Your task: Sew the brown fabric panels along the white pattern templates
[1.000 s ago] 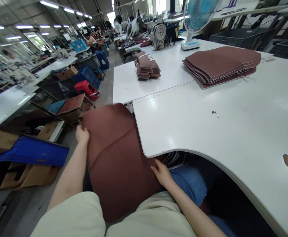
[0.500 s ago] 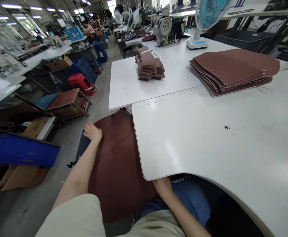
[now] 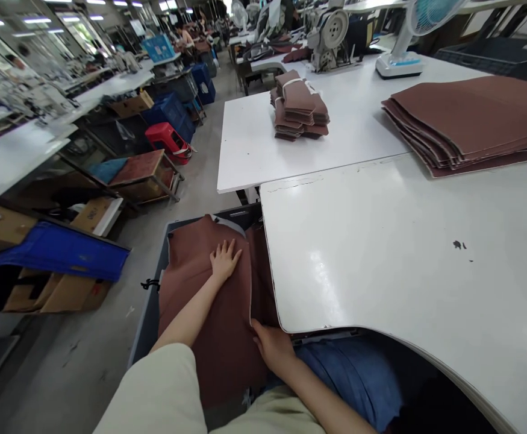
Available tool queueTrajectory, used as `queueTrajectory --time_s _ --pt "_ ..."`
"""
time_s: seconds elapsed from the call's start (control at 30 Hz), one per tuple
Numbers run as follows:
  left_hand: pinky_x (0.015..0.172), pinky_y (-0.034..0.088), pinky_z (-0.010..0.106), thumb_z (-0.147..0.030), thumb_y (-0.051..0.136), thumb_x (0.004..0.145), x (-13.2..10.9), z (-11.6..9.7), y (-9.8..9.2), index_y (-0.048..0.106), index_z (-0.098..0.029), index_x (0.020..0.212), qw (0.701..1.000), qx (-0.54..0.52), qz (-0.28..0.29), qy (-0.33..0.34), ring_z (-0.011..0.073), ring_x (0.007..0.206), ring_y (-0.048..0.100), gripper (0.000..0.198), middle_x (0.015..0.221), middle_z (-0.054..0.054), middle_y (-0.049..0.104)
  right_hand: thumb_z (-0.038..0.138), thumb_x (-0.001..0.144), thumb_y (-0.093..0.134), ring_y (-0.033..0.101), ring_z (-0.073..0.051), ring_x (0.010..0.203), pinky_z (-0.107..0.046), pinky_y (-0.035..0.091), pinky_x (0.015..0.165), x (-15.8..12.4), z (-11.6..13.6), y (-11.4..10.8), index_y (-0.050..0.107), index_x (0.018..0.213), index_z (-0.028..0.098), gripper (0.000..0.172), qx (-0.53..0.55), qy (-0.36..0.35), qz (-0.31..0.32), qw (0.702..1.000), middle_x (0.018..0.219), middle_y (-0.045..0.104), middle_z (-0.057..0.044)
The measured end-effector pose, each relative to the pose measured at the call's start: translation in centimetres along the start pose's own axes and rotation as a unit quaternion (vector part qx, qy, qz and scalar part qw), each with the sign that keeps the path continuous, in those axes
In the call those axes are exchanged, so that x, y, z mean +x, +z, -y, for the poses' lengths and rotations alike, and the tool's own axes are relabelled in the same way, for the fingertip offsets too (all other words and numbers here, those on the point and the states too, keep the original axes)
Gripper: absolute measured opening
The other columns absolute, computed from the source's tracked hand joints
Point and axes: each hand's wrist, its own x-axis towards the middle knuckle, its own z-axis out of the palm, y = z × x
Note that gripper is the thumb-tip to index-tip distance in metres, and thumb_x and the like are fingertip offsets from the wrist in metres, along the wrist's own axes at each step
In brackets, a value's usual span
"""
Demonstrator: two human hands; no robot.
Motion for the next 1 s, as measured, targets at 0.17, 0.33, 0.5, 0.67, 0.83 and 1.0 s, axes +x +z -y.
queueTrajectory --time_s 0.17,0.33,0.5,0.67,0.83,1.0 --pt "0.112 0.019 0.039 -0.039 0.022 0.098 -1.6 3.0 -1.5 0.033 -0.025 0.145 0.999 0.000 -0.052 -0.007 0.0231 0.141 0.022 0.050 0.152 0.007 0.030 0.013 0.079 0.058 0.068 -0.029 0.091 -0.036 0.051 0.077 -0.6 1.0 -0.1 0.031 0.146 0.014 0.072 -0.040 0.038 0.037 0.998 0.107 0.069 -0.015" --pt "0.107 0.022 0.052 -0.045 0.021 0.098 -1.8 3.5 -1.3 0.034 -0.026 0.145 0.995 -0.003 -0.093 -0.041 0.0329 0.141 0.016 0.052 0.154 0.010 0.024 0.011 0.083 0.049 0.063 -0.025 0.102 -0.035 0.049 0.085 -2.1 1.0 -0.5 0.026 0.148 0.026 0.071 -0.022 0.012 0.053 0.998 0.126 0.057 -0.012" --pt "0.107 0.026 0.046 -0.042 0.028 0.098 0.5 1.6 2.0 0.035 -0.027 0.144 0.997 -0.008 -0.068 0.028 0.0296 0.140 0.021 0.049 0.152 0.008 0.029 0.010 0.083 0.048 0.062 -0.024 0.106 -0.033 0.046 0.091 -1.0 -1.2 1.3 0.066 0.117 0.024 0.041 0.015 0.016 0.142 0.990 0.116 0.063 -0.009" --pt "0.105 0.031 0.041 -0.038 0.029 0.098 3.3 0.4 3.0 0.039 -0.025 0.142 0.995 -0.016 -0.041 0.092 0.0248 0.134 0.034 0.047 0.145 0.007 0.041 0.013 0.080 0.055 0.053 -0.026 0.121 -0.036 0.041 0.100 0.1 -2.9 2.2 0.050 0.136 0.026 0.057 0.030 0.023 0.160 0.986 0.134 0.054 -0.010" --pt "0.106 0.028 0.040 -0.037 0.031 0.098 2.5 0.9 0.6 0.038 -0.025 0.142 0.992 -0.018 -0.073 0.103 0.0235 0.133 0.037 0.047 0.144 0.008 0.044 0.017 0.083 0.051 0.055 -0.024 0.119 -0.036 0.041 0.100 -1.2 -2.5 1.5 0.048 0.137 0.031 0.055 0.049 0.018 0.143 0.988 0.131 0.058 -0.006" --pt "0.107 0.024 0.042 -0.036 0.030 0.097 -1.8 3.9 -2.1 0.038 -0.021 0.142 0.991 -0.025 -0.128 0.022 0.0235 0.135 0.034 0.048 0.145 0.010 0.042 0.020 0.083 0.051 0.059 -0.021 0.113 -0.030 0.043 0.097 -2.4 -2.9 0.2 0.061 0.124 0.035 0.045 0.066 0.026 0.129 0.989 0.122 0.065 0.002"
